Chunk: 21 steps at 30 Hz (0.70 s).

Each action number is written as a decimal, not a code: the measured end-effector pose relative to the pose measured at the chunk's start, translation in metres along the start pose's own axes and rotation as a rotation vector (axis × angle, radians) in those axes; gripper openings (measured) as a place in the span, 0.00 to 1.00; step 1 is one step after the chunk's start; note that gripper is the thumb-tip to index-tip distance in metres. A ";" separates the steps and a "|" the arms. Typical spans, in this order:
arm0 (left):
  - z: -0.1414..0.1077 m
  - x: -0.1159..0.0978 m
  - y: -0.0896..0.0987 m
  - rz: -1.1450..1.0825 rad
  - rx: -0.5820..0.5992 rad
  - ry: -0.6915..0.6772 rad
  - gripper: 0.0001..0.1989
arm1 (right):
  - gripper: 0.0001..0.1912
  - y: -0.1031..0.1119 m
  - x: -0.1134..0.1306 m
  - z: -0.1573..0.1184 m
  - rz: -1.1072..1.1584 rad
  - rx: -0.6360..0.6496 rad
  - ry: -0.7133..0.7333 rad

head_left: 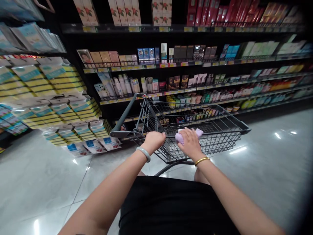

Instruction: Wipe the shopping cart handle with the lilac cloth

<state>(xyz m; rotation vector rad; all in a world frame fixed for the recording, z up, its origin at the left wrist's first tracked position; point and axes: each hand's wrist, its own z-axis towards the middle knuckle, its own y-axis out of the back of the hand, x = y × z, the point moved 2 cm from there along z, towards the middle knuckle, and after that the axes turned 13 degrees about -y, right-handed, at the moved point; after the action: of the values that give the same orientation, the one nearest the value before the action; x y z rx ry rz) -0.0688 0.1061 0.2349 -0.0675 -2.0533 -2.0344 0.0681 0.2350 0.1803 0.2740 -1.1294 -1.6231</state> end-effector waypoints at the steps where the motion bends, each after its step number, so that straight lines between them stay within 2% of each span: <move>1: 0.004 0.000 0.003 -0.011 0.040 0.001 0.28 | 0.24 0.003 -0.012 -0.002 -0.027 -0.031 -0.049; 3: 0.011 0.001 0.010 -0.045 0.125 -0.002 0.29 | 0.22 0.008 -0.029 -0.006 -0.061 -0.055 -0.109; 6: 0.014 0.005 0.023 -0.069 0.243 0.045 0.32 | 0.22 0.011 -0.045 -0.009 -0.040 -0.035 -0.104; 8: 0.011 0.004 0.028 -0.070 0.271 0.054 0.34 | 0.21 0.013 -0.051 -0.010 0.013 -0.030 -0.077; 9: 0.009 0.002 0.029 -0.063 0.249 0.042 0.34 | 0.21 0.014 -0.051 -0.010 0.052 -0.041 -0.073; 11: 0.004 -0.005 0.029 -0.031 0.156 0.005 0.32 | 0.19 0.015 -0.041 -0.010 0.147 -0.074 -0.078; 13: 0.001 -0.011 0.027 0.017 0.080 -0.029 0.28 | 0.19 0.011 -0.016 -0.011 0.243 -0.080 -0.045; 16: -0.001 -0.018 0.025 0.046 0.067 -0.077 0.20 | 0.23 -0.002 0.030 -0.019 0.332 -0.008 0.105; 17: -0.002 -0.019 0.025 0.048 0.070 -0.090 0.19 | 0.25 -0.006 0.038 -0.024 0.350 -0.023 0.085; 19: -0.003 -0.020 0.027 0.057 0.065 -0.101 0.19 | 0.25 -0.015 0.039 -0.036 0.355 -0.048 0.077; 21: -0.003 -0.021 0.028 0.077 0.046 -0.098 0.22 | 0.22 -0.023 0.025 -0.050 0.322 -0.064 0.105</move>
<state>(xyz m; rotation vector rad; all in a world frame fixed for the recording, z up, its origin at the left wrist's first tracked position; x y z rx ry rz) -0.0426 0.1064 0.2578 -0.2380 -2.1192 -1.9740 0.0776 0.1870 0.1454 0.1254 -0.9841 -1.3411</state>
